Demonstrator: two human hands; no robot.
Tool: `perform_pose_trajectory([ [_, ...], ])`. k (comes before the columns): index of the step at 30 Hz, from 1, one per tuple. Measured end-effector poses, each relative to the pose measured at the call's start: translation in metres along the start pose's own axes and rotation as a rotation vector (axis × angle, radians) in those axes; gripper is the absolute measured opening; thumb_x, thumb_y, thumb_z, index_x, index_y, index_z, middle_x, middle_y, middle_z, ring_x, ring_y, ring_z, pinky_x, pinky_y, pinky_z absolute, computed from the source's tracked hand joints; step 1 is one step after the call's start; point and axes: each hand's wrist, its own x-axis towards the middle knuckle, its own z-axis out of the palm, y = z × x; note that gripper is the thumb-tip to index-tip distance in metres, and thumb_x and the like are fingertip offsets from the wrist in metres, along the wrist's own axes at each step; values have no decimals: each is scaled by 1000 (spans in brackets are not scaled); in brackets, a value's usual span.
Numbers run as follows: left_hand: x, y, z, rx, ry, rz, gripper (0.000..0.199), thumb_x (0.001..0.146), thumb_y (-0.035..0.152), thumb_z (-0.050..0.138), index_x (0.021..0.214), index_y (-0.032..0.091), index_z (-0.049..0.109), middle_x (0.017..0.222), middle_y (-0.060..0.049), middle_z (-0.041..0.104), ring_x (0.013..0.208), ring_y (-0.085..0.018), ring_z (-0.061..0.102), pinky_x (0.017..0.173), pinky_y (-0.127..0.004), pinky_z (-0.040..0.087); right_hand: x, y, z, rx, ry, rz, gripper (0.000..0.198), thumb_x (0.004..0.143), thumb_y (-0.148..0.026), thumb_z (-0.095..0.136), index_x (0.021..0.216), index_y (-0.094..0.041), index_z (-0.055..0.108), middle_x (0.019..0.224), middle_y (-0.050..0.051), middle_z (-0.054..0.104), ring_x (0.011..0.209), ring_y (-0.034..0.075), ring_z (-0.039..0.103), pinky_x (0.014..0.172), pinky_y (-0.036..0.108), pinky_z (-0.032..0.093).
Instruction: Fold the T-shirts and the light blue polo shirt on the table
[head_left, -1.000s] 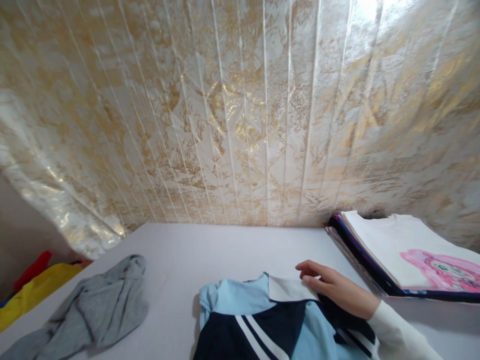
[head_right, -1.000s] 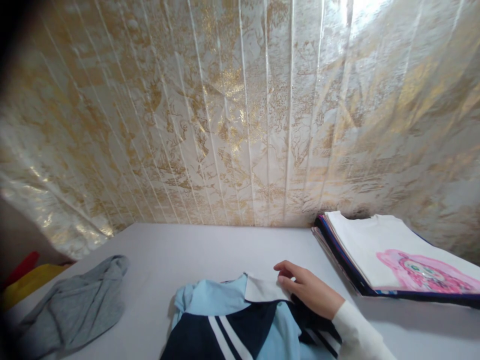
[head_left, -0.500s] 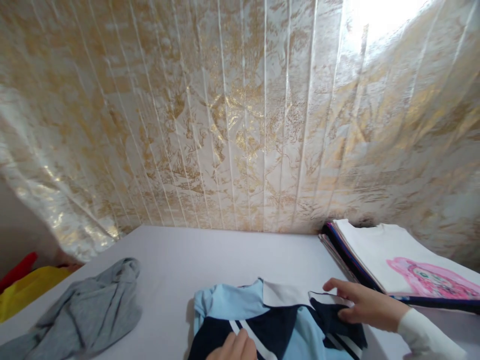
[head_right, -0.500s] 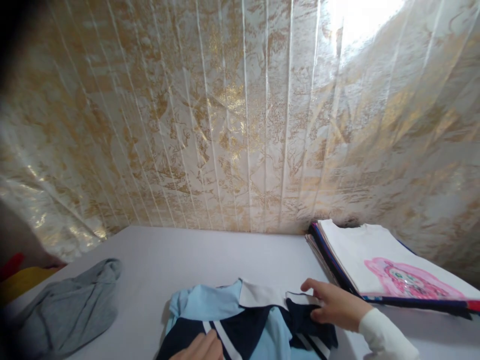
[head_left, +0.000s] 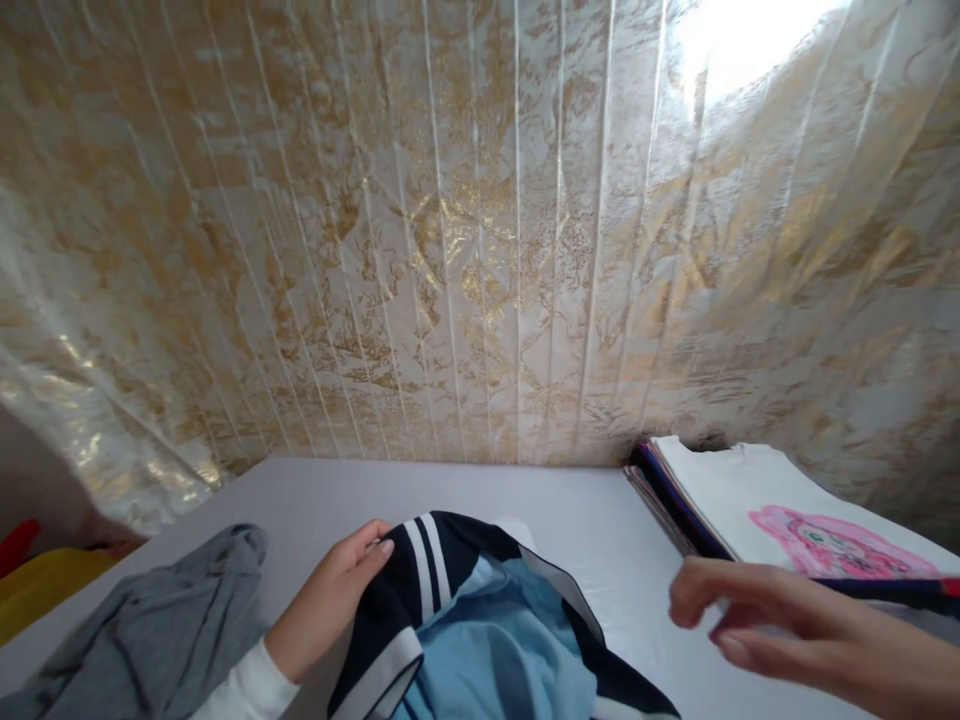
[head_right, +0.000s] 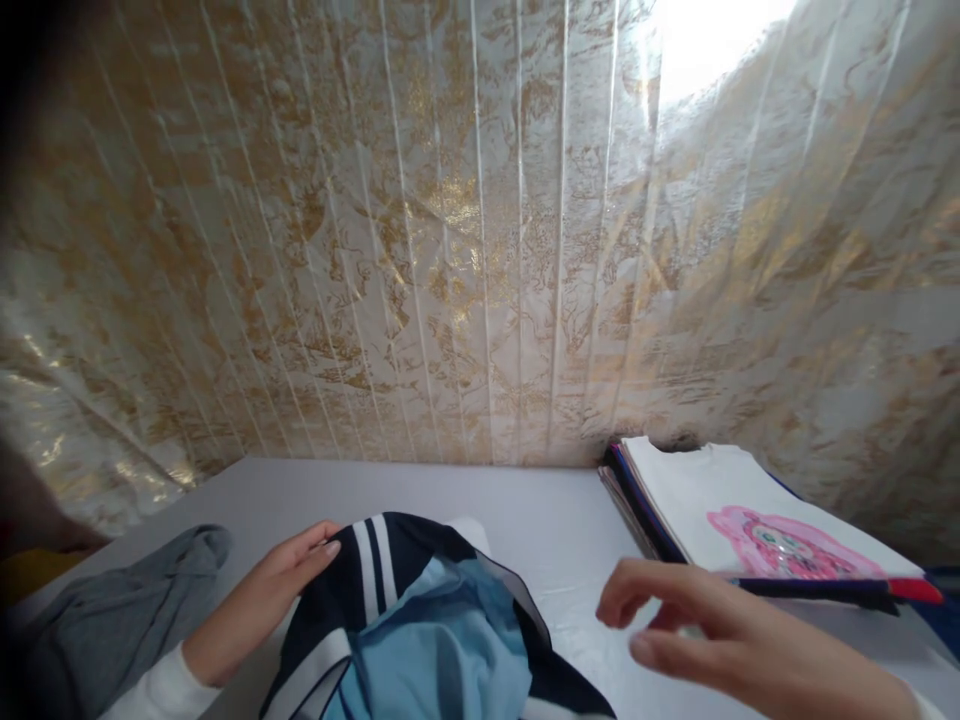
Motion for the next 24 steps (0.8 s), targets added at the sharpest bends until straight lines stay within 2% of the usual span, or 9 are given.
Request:
perform_pose_trajectory([
  [3,4,1,-3,-21,-33,-2,37,78,53,52,82,17,57,74,0,62,73,-20,58,76,-31,47,29,-13,20,-120,-252,41,35,80,-50,45,78,-24,69,82,7,71,75,23,64,66,30,46],
  [5,6,3,-4,2,-29,12,36,77,52,52,83,17,59,77,-2,64,78,-21,59,78,-31,46,46,-19,47,-261,-270,71,34,82,-43,43,72,-22,69,78,9,72,74,25,65,65,33,44],
  [9,9,11,-8,37,64,51,34,80,47,49,89,16,60,82,-2,66,81,-21,60,80,-31,45,64,-22,91,-469,-227,88,21,72,-36,54,72,-21,69,81,12,72,78,32,66,62,35,40],
  [12,10,24,-18,25,198,121,33,83,45,48,98,17,58,84,-2,65,81,-21,60,77,-30,45,68,-15,98,-422,-167,46,16,67,-21,52,78,-22,64,82,8,71,79,27,65,62,30,38],
  [17,1,56,-34,170,450,295,33,86,47,47,100,20,56,85,-1,61,82,-20,57,75,-26,43,68,-3,88,-367,-127,27,31,62,-9,46,89,-22,54,83,3,68,77,23,63,62,29,36],
  [19,-4,69,-38,270,554,374,29,88,45,44,98,21,56,86,0,60,82,-19,57,77,-26,42,64,-5,79,-355,-34,19,30,67,-10,43,92,-24,50,82,2,67,77,22,63,64,30,38],
  [21,-5,75,-45,354,708,452,25,89,42,42,96,21,56,89,1,60,85,-18,56,81,-26,41,58,-10,63,-293,191,-9,23,75,-14,38,93,-27,47,84,2,66,77,22,62,67,31,40],
  [23,-1,65,-56,435,786,474,26,90,40,40,99,21,56,93,0,60,90,-19,56,84,-26,41,49,-15,46,-233,448,-71,19,80,-20,35,93,-27,46,90,4,64,82,22,61,71,34,43],
  [24,2,54,-62,478,765,450,27,89,40,40,99,21,57,93,0,61,91,-20,57,84,-27,41,43,-17,40,-228,515,-121,19,80,-20,36,92,-28,47,93,5,63,85,23,60,74,35,44],
])
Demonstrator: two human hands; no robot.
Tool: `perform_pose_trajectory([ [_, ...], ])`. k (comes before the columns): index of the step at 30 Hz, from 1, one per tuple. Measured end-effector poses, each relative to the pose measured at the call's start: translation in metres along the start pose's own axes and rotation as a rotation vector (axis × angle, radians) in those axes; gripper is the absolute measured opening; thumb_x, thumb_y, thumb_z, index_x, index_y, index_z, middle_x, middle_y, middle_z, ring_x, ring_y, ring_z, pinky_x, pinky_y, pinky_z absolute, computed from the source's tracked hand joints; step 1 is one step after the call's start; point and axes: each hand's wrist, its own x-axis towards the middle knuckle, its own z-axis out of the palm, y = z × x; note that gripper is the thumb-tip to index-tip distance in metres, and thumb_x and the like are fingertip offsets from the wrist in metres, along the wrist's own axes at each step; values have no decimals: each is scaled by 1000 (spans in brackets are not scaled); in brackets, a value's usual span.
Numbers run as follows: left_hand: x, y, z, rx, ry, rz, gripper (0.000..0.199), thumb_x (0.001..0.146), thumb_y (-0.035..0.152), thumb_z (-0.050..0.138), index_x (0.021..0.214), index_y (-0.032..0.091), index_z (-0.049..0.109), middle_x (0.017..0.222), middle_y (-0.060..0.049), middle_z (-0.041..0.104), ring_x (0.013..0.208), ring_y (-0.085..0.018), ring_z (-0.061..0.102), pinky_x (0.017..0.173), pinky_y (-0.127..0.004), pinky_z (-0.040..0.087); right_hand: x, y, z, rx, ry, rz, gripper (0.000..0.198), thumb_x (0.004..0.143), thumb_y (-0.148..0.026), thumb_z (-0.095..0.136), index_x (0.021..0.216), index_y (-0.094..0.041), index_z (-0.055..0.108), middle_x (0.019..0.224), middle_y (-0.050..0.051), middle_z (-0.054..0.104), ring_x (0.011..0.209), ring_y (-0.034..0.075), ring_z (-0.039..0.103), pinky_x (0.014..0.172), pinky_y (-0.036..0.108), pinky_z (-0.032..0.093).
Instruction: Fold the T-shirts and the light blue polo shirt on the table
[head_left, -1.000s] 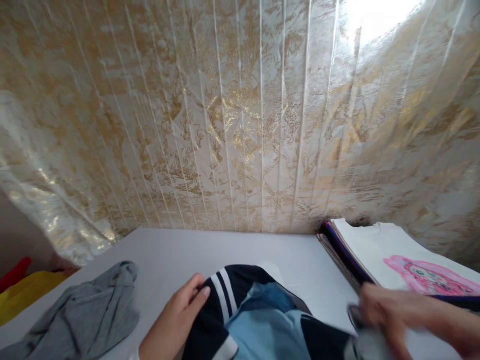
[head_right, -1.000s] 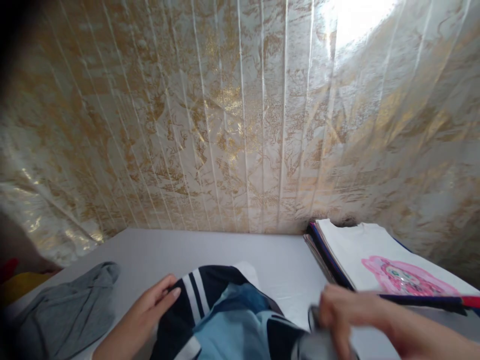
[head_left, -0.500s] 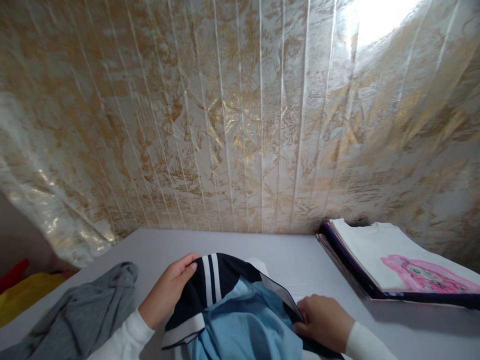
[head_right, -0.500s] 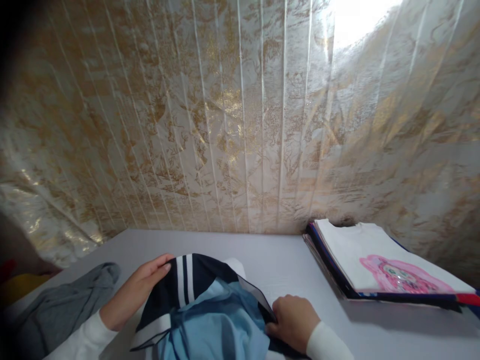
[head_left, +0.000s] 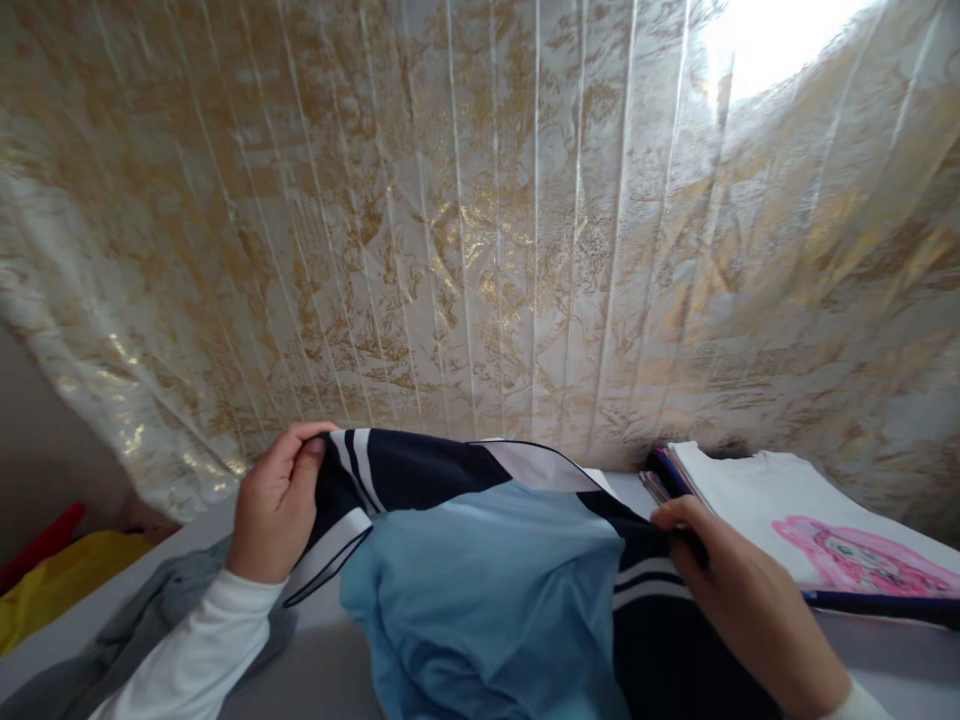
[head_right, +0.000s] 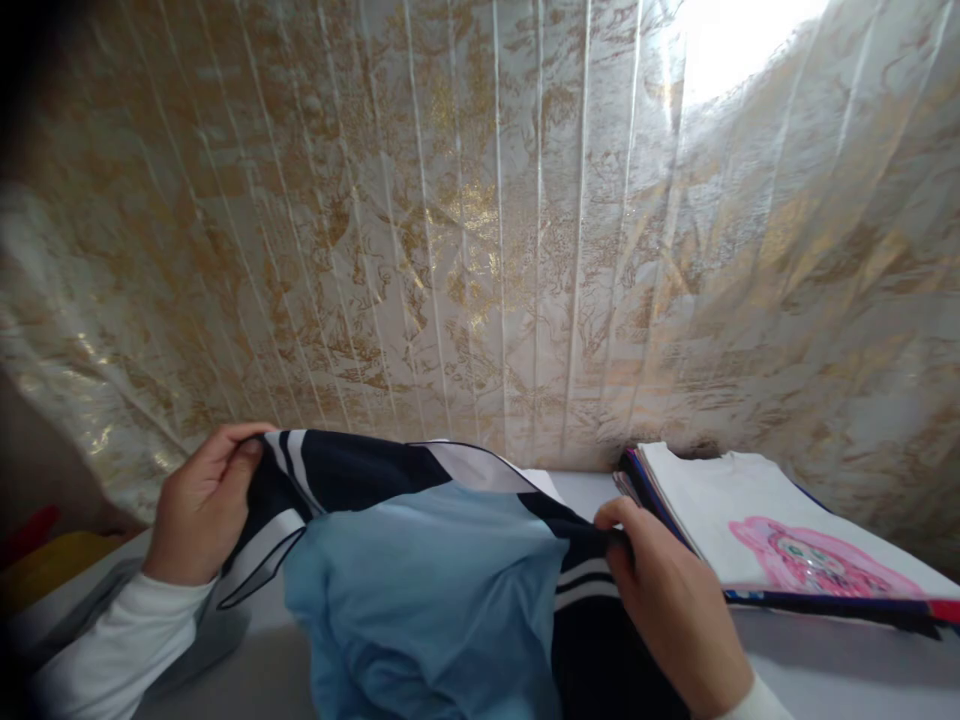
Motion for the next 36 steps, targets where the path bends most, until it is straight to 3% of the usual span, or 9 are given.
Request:
perform_pose_trajectory([
  [2,-8,-33,6,78,-232,-43,28,87,37,39,97,21,59,89,-1,65,88,-22,60,80,-28,44,-7,2,-9,-14,-45,-114,23,73,-15,40,87,-28,53,100,6,62,94,25,58,79,37,44],
  [5,-35,-72,22,223,-681,-139,30,75,17,41,95,21,62,93,-4,69,92,-23,63,83,-31,46,-26,11,-3,-77,-334,-204,32,59,-7,47,78,-29,61,111,4,62,104,28,56,84,42,44],
  [10,-75,-44,48,146,-632,103,47,74,4,34,112,18,58,116,-8,60,111,-21,52,99,-38,38,-40,19,13,-34,-422,-136,33,69,-10,49,90,-29,64,111,5,63,98,26,58,84,41,46],
  [15,-82,13,76,-95,-901,422,39,77,0,40,101,23,61,105,-3,63,103,-19,52,91,-33,38,-27,-7,29,13,-444,-118,31,73,-13,47,98,-25,62,102,7,63,95,26,57,85,40,45],
  [19,-86,9,100,-2,-1033,502,35,75,4,57,104,25,60,98,-1,65,99,-23,51,87,-36,35,-18,-37,51,109,-407,-228,45,75,-10,48,117,-25,54,122,7,55,110,25,49,95,40,38],
  [22,-84,-3,108,64,-1076,547,21,73,11,65,91,23,62,87,0,65,96,-23,50,87,-37,31,-10,-50,60,184,-487,-356,46,73,-10,54,115,-28,55,112,2,61,104,23,48,91,37,38],
  [27,-58,-10,94,99,-1019,561,8,81,16,63,80,21,57,82,2,62,91,-20,49,88,-37,27,12,-40,54,109,-504,-293,13,83,-17,52,78,-24,61,80,1,63,84,22,50,77,35,39],
  [31,-38,-10,83,69,-869,460,6,91,19,47,87,20,52,94,-2,56,91,-20,47,85,-35,32,22,-27,46,154,-371,-242,15,89,-20,42,82,-22,54,85,4,58,84,21,50,75,34,41],
  [36,-42,-15,101,-72,-791,318,13,91,17,37,90,21,49,109,-4,49,102,-19,48,89,-32,37,20,-14,62,261,-275,-157,13,91,-23,34,94,-23,47,98,5,54,89,19,53,80,34,44],
])
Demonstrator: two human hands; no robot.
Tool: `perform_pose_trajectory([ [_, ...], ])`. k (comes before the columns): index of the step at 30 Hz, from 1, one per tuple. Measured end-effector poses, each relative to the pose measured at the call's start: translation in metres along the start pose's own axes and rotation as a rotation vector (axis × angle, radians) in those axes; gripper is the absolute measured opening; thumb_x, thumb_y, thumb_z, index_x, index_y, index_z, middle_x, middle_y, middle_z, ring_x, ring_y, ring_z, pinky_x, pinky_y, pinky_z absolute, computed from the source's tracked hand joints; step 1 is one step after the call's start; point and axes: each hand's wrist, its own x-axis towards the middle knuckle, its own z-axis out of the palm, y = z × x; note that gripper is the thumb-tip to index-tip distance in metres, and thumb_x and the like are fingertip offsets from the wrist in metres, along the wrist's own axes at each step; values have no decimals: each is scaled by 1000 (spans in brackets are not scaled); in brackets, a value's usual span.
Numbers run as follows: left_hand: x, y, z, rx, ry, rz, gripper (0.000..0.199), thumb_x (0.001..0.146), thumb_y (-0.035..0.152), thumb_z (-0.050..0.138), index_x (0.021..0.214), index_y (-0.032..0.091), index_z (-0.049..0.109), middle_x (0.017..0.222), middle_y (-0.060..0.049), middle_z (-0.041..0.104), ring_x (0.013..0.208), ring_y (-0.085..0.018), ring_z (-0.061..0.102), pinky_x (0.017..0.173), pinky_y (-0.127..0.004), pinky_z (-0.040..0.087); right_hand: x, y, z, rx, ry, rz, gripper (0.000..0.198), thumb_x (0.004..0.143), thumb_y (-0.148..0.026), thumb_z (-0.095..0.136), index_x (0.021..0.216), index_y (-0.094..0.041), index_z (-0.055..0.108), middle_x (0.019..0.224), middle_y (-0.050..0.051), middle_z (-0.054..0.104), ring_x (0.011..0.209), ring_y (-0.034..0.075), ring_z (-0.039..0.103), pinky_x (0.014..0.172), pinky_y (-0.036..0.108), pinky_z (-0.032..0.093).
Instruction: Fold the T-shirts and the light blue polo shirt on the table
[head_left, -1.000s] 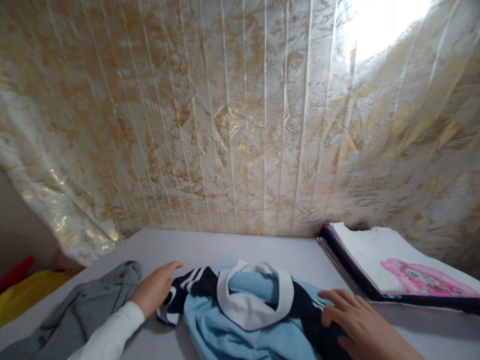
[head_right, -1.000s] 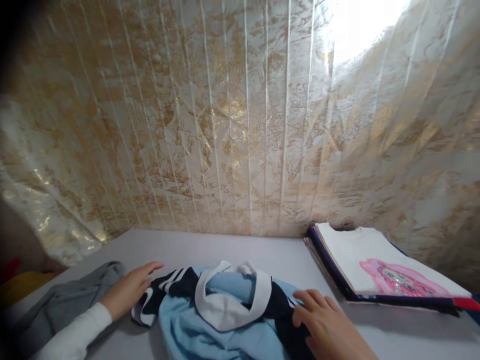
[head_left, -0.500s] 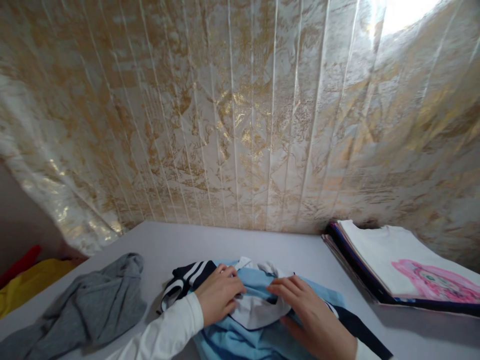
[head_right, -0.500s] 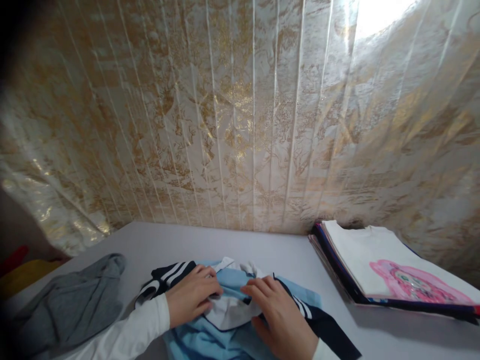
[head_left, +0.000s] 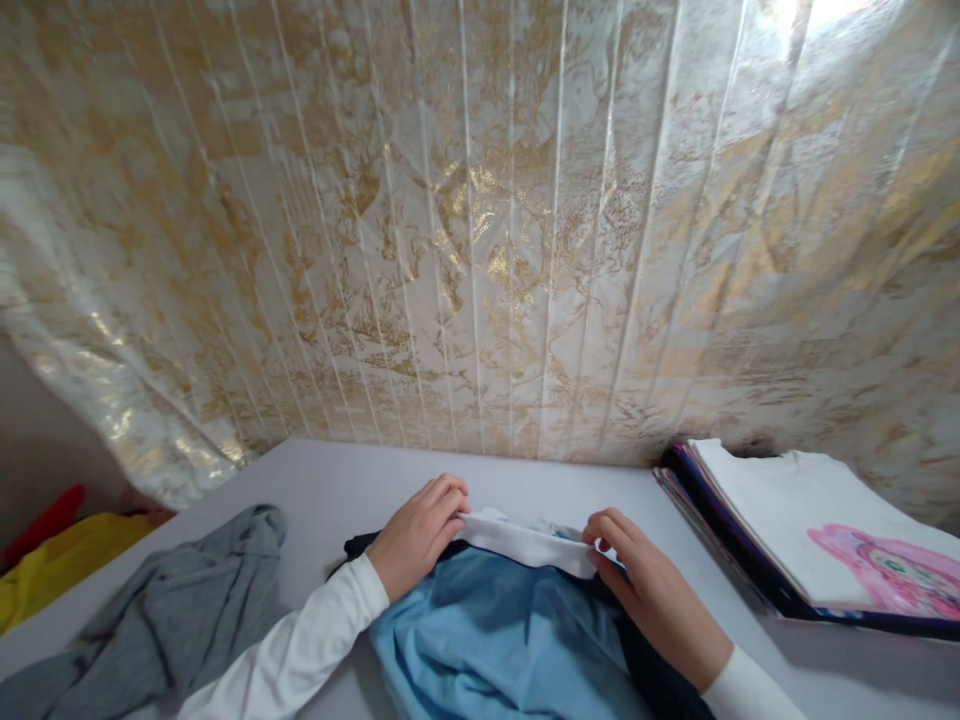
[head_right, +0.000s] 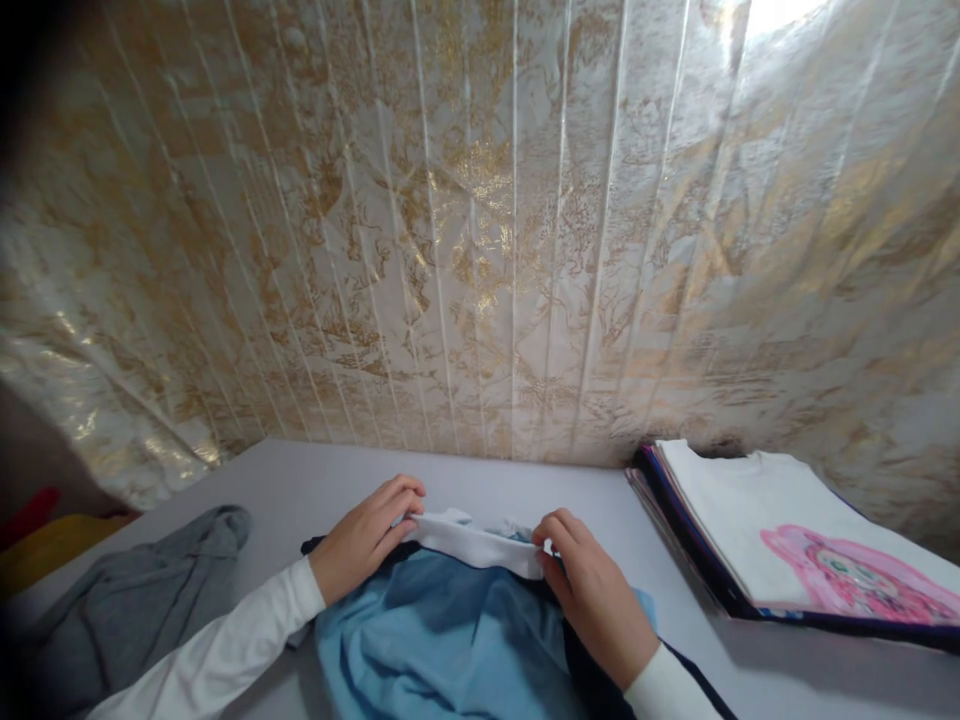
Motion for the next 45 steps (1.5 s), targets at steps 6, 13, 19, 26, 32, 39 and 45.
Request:
perform_pose_trajectory([
  [6,-13,-24,16,-38,40,-186,17,90,27,44,105,21,48,114,-7,50,99,-21,52,88,-36,41,-19,39,-7,-26,-131,170,28,86,-36,47,110,-22,46,113,9,54,105,23,52,94,40,40],
  [13,-60,-38,-1,29,-208,-326,33,72,25,64,104,22,54,108,-5,55,104,-25,50,90,-37,38,-35,16,-20,-98,-225,158,19,79,-27,54,98,-23,56,107,6,55,103,23,51,92,37,40],
  [19,-66,-42,7,86,-192,-315,11,71,18,57,81,21,55,94,-3,55,94,-23,51,82,-33,38,-30,18,2,-158,-130,142,10,75,-16,49,81,-23,55,92,4,59,87,21,55,77,34,44],
  [26,-53,-51,-15,-172,-71,-327,21,91,36,36,84,21,47,78,1,53,76,-18,53,71,-26,41,-19,26,-30,220,21,148,22,90,-40,39,88,-22,52,80,1,59,76,17,57,70,27,46],
  [32,-39,-63,-36,-45,-108,-354,29,91,45,34,83,21,48,77,2,55,75,-18,55,69,-26,41,-13,42,-34,166,-29,251,32,84,-51,48,98,-23,55,76,-1,62,66,16,56,62,27,44],
  [39,-41,-32,-19,118,-157,-319,13,77,19,47,86,22,56,90,-3,60,88,-23,56,78,-32,39,-21,57,-12,285,-146,221,28,80,-35,56,105,-23,59,90,2,65,83,18,60,73,29,46],
  [45,44,39,17,-131,-190,-175,25,82,24,52,106,21,57,114,-5,58,111,-24,47,98,-37,29,-11,29,-30,341,-162,165,25,82,-31,56,105,-23,61,103,4,63,97,20,57,86,31,44],
])
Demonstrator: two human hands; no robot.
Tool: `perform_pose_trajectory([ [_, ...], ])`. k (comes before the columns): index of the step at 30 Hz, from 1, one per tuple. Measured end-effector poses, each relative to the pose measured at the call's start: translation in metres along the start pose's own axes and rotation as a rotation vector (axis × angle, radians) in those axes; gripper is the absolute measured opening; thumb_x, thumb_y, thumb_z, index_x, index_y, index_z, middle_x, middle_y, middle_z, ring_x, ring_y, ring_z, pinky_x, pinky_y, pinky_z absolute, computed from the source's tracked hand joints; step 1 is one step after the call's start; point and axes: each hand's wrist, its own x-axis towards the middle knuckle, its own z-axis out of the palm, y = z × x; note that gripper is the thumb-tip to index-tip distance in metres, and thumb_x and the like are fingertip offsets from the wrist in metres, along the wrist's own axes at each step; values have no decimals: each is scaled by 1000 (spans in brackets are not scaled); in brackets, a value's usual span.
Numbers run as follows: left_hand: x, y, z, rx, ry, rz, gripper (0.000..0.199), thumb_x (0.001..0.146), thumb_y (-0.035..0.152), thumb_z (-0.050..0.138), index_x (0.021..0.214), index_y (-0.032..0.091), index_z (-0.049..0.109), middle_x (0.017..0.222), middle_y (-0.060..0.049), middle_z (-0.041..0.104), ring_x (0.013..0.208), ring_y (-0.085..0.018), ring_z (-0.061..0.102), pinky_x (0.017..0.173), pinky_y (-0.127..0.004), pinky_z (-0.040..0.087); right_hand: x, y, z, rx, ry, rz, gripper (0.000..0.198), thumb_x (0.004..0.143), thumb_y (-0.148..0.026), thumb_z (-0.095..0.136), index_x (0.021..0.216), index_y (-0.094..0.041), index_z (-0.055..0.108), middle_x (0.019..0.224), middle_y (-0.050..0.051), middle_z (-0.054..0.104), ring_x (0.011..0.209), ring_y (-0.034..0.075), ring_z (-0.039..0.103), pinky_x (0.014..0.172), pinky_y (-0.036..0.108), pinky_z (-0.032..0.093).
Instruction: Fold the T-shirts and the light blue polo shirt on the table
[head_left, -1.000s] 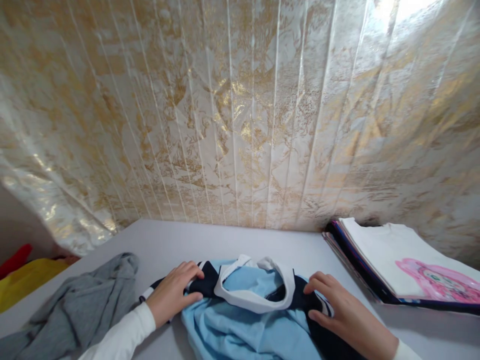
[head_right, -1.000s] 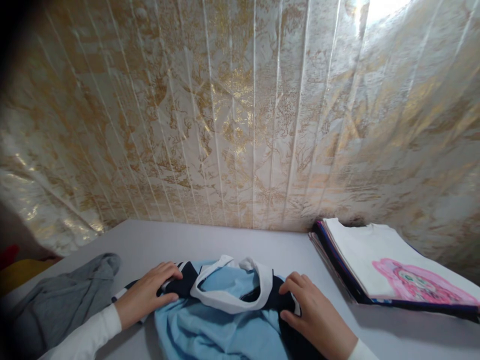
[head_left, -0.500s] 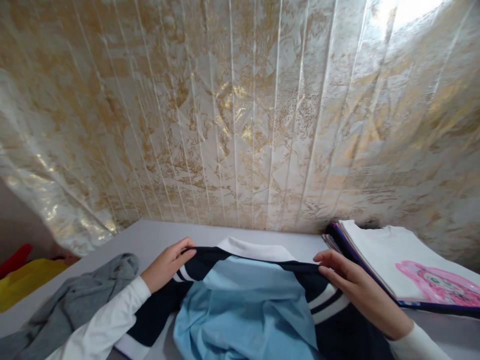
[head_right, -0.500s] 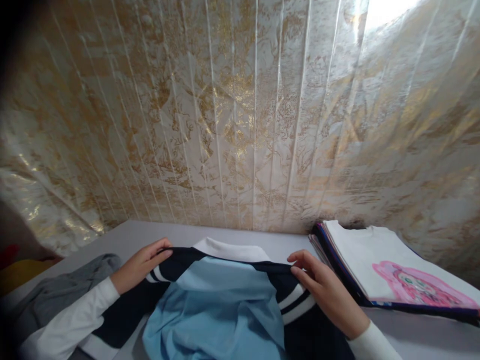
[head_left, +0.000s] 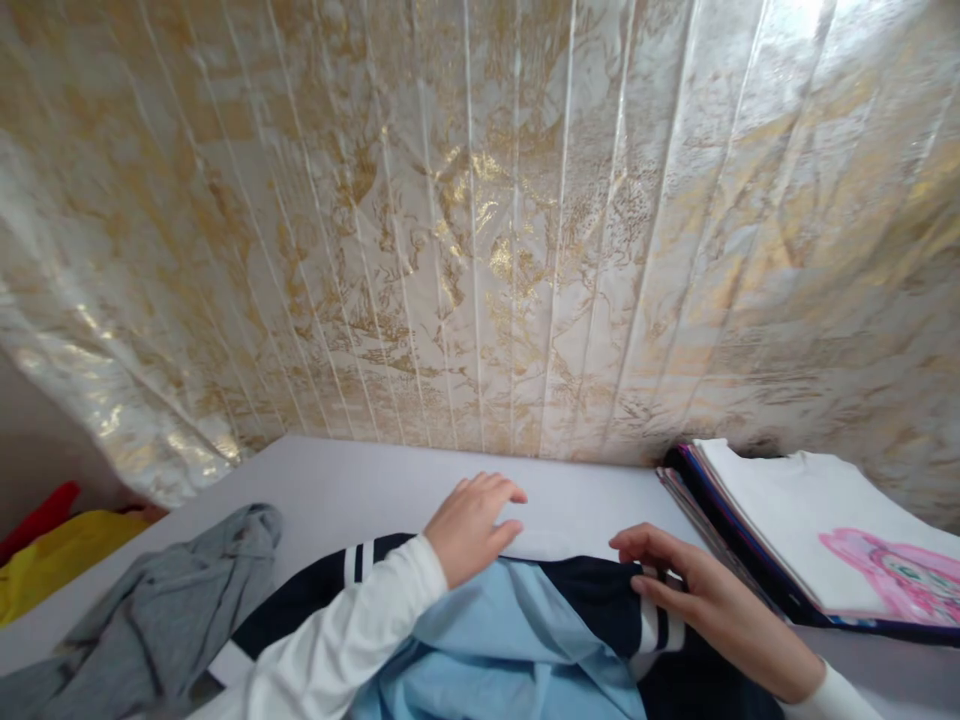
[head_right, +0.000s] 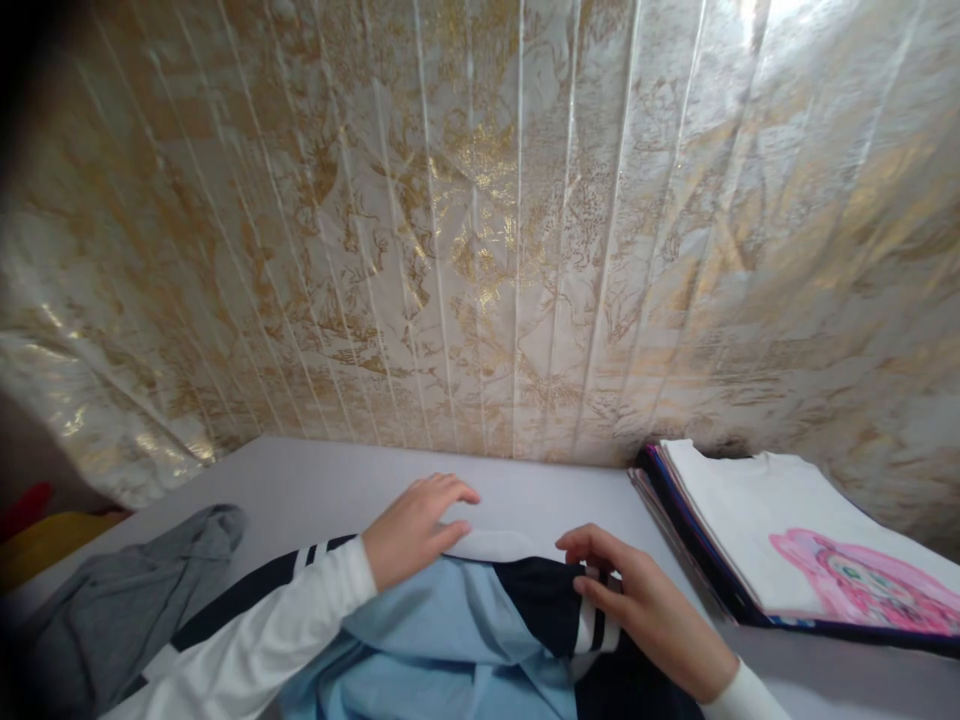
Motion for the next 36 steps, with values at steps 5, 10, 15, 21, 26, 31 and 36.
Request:
perform_pose_trajectory([
  [5,62,10,43,-165,-211,-103,22,69,36,69,78,16,65,72,-1,64,75,-21,58,72,-31,43,-8,-7,-6,-38,-7,-19,23,82,-25,53,102,-23,62,101,4,64,95,20,57,85,30,44],
  [10,66,10,33,-410,-147,-72,24,75,39,58,69,16,55,61,4,52,60,-11,49,56,-22,37,-15,-6,-21,-154,-28,57,32,78,-18,48,108,-25,58,94,1,64,83,18,58,77,29,46],
  [15,51,25,18,-542,-43,-21,26,77,42,55,75,17,51,59,6,48,55,-10,41,52,-21,31,-14,-11,-19,-182,-52,42,31,74,-17,49,101,-25,63,94,1,66,87,19,60,78,28,47],
  [21,43,34,19,-626,20,-12,21,80,34,54,93,19,47,56,7,49,49,-9,39,49,-20,29,-8,-31,-1,-228,80,92,28,86,-45,47,92,-24,63,92,3,67,84,20,61,75,27,47],
  [26,24,39,14,-652,67,32,21,85,30,51,101,17,54,62,4,54,56,-11,45,55,-22,33,-10,-29,4,-304,105,121,19,84,-39,49,86,-24,61,84,2,68,77,20,61,70,27,44],
  [31,15,42,19,-698,-106,61,38,76,24,59,114,19,61,92,-2,63,76,-15,54,70,-24,41,-13,-24,6,-398,85,81,7,73,-20,49,76,-24,54,78,0,65,74,19,59,65,27,42],
  [36,25,47,25,-712,-158,-10,36,67,19,63,102,19,71,77,0,64,64,-13,53,60,-23,40,-15,-26,9,-387,75,44,19,69,-13,46,83,-25,53,85,1,65,79,19,60,70,27,43],
])
